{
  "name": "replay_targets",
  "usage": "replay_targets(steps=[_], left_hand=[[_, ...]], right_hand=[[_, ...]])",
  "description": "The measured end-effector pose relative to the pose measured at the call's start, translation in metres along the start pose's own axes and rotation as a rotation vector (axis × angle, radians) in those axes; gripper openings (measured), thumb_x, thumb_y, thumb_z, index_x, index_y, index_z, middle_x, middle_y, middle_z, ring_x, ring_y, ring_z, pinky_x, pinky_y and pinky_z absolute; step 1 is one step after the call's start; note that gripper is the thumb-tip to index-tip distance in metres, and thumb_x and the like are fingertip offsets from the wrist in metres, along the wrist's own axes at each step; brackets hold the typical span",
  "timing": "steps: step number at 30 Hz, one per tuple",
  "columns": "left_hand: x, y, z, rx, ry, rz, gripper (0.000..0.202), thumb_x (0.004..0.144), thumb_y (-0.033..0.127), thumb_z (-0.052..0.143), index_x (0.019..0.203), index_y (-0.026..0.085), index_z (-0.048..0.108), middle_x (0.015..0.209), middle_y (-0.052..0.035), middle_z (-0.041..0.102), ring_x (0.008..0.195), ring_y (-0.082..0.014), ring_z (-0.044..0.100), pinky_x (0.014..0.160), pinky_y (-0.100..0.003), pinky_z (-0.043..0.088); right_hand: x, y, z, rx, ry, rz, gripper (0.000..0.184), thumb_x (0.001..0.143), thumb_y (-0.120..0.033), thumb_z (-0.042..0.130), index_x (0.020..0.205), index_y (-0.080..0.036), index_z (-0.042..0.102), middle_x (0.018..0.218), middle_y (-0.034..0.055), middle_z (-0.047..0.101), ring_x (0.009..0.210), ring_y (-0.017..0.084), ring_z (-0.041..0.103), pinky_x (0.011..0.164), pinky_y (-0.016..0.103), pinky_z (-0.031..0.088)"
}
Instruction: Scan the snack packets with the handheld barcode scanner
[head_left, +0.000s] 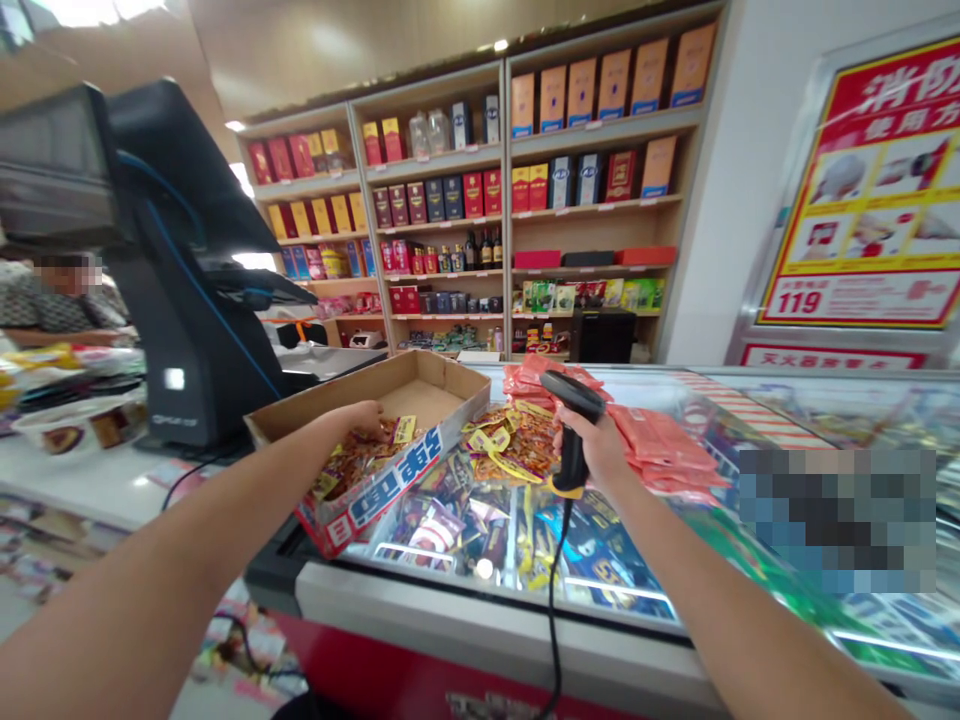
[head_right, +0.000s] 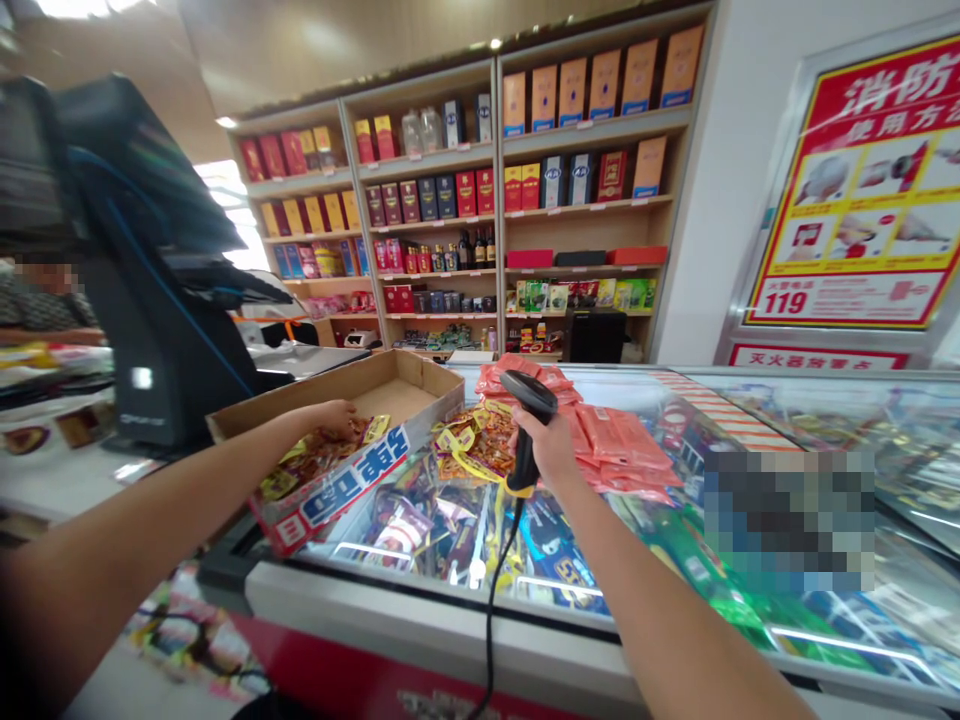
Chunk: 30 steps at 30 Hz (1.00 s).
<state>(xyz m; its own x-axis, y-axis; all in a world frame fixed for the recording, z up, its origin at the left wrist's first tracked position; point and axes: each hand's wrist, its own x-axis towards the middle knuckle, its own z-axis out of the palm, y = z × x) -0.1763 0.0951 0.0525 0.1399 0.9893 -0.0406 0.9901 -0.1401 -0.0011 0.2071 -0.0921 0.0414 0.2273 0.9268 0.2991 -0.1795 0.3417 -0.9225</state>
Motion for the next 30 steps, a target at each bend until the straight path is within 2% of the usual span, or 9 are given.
replay_targets(steps=[5, 9, 11, 16, 21, 23, 26, 28, 30], left_hand=[[-0.010, 0.012, -0.002, -0.241, 0.084, -0.134, 0.067, 0.043, 0.028, 0.079, 0.107, 0.014, 0.066, 0.092, -0.0080, 0.072, 0.091, -0.0266, 0.066, 0.071, -0.026, 0.049], [-0.021, 0.019, -0.006, -0.365, 0.106, -0.172, 0.034, 0.046, 0.031, 0.079, 0.075, 0.017, 0.068, 0.063, -0.0003, 0.065, 0.070, -0.0206, 0.063, 0.057, -0.025, 0.045], [-0.028, 0.021, -0.013, -0.466, 0.102, -0.183, 0.030, 0.049, 0.035, 0.079, 0.067, 0.017, 0.064, 0.056, 0.0011, 0.060, 0.064, -0.0175, 0.060, 0.054, -0.024, 0.044], [-0.052, 0.035, -0.050, -0.935, 0.183, -0.117, 0.045, 0.051, 0.038, 0.081, 0.082, 0.015, 0.058, 0.071, -0.0029, 0.067, 0.066, -0.0162, 0.062, 0.050, -0.022, 0.044], [-0.092, 0.081, -0.081, -1.125, 0.497, 0.110, 0.043, 0.054, 0.037, 0.080, 0.081, 0.014, 0.055, 0.075, -0.0015, 0.065, 0.071, -0.0172, 0.063, 0.056, -0.026, 0.051], [-0.108, 0.109, -0.079, -1.122, 0.652, 0.216, 0.033, 0.060, 0.033, 0.076, 0.080, 0.015, 0.056, 0.077, -0.0002, 0.064, 0.074, -0.0169, 0.063, 0.064, -0.029, 0.053], [-0.118, 0.151, -0.055, -0.994, 0.918, 0.370, 0.015, 0.067, 0.023, 0.068, 0.078, 0.017, 0.059, 0.080, -0.0006, 0.064, 0.079, -0.0165, 0.063, 0.074, -0.031, 0.053], [-0.112, 0.175, -0.032, -0.896, 1.076, 0.509, 0.011, 0.068, 0.012, 0.061, 0.077, 0.018, 0.059, 0.086, -0.0023, 0.065, 0.087, -0.0170, 0.062, 0.081, -0.032, 0.051], [-0.096, 0.191, -0.008, -0.833, 1.200, 0.633, 0.021, 0.067, 0.002, 0.055, 0.078, 0.020, 0.058, 0.091, -0.0032, 0.064, 0.091, -0.0170, 0.061, 0.085, -0.033, 0.050]], right_hand=[[-0.001, -0.001, 0.001, -0.002, -0.001, 0.002, 0.026, 0.065, -0.041, 0.070, 0.063, -0.017, 0.060, 0.042, 0.0013, 0.059, 0.036, 0.015, 0.053, 0.038, 0.026, 0.040], [-0.002, -0.002, 0.001, -0.002, -0.012, -0.006, 0.025, 0.065, -0.040, 0.070, 0.064, -0.017, 0.060, 0.042, 0.0009, 0.059, 0.035, 0.014, 0.052, 0.038, 0.025, 0.040], [-0.002, -0.001, 0.001, -0.003, -0.016, 0.000, 0.025, 0.065, -0.039, 0.070, 0.064, -0.017, 0.060, 0.042, 0.0011, 0.059, 0.036, 0.014, 0.053, 0.038, 0.025, 0.040], [0.000, 0.001, 0.000, -0.002, -0.027, 0.018, 0.026, 0.065, -0.040, 0.071, 0.063, -0.016, 0.060, 0.042, 0.0018, 0.059, 0.037, 0.016, 0.054, 0.040, 0.027, 0.042], [0.002, 0.005, -0.002, 0.014, -0.027, 0.013, 0.024, 0.065, -0.038, 0.072, 0.066, -0.016, 0.062, 0.046, 0.0010, 0.060, 0.039, 0.016, 0.054, 0.041, 0.028, 0.043], [0.003, 0.005, -0.001, 0.028, -0.017, 0.008, 0.023, 0.064, -0.037, 0.072, 0.067, -0.017, 0.062, 0.046, 0.0005, 0.061, 0.039, 0.016, 0.055, 0.042, 0.028, 0.044], [0.003, 0.004, -0.001, 0.042, -0.020, 0.021, 0.023, 0.065, -0.039, 0.071, 0.063, -0.018, 0.061, 0.044, 0.0007, 0.059, 0.038, 0.015, 0.053, 0.040, 0.027, 0.043], [0.003, 0.003, -0.001, 0.049, -0.026, 0.035, 0.024, 0.066, -0.040, 0.071, 0.061, -0.019, 0.060, 0.043, 0.0007, 0.058, 0.037, 0.015, 0.053, 0.039, 0.027, 0.042], [0.003, 0.003, -0.002, 0.057, -0.021, 0.036, 0.023, 0.065, -0.040, 0.071, 0.063, -0.019, 0.060, 0.044, 0.0001, 0.058, 0.038, 0.016, 0.053, 0.039, 0.028, 0.042]])
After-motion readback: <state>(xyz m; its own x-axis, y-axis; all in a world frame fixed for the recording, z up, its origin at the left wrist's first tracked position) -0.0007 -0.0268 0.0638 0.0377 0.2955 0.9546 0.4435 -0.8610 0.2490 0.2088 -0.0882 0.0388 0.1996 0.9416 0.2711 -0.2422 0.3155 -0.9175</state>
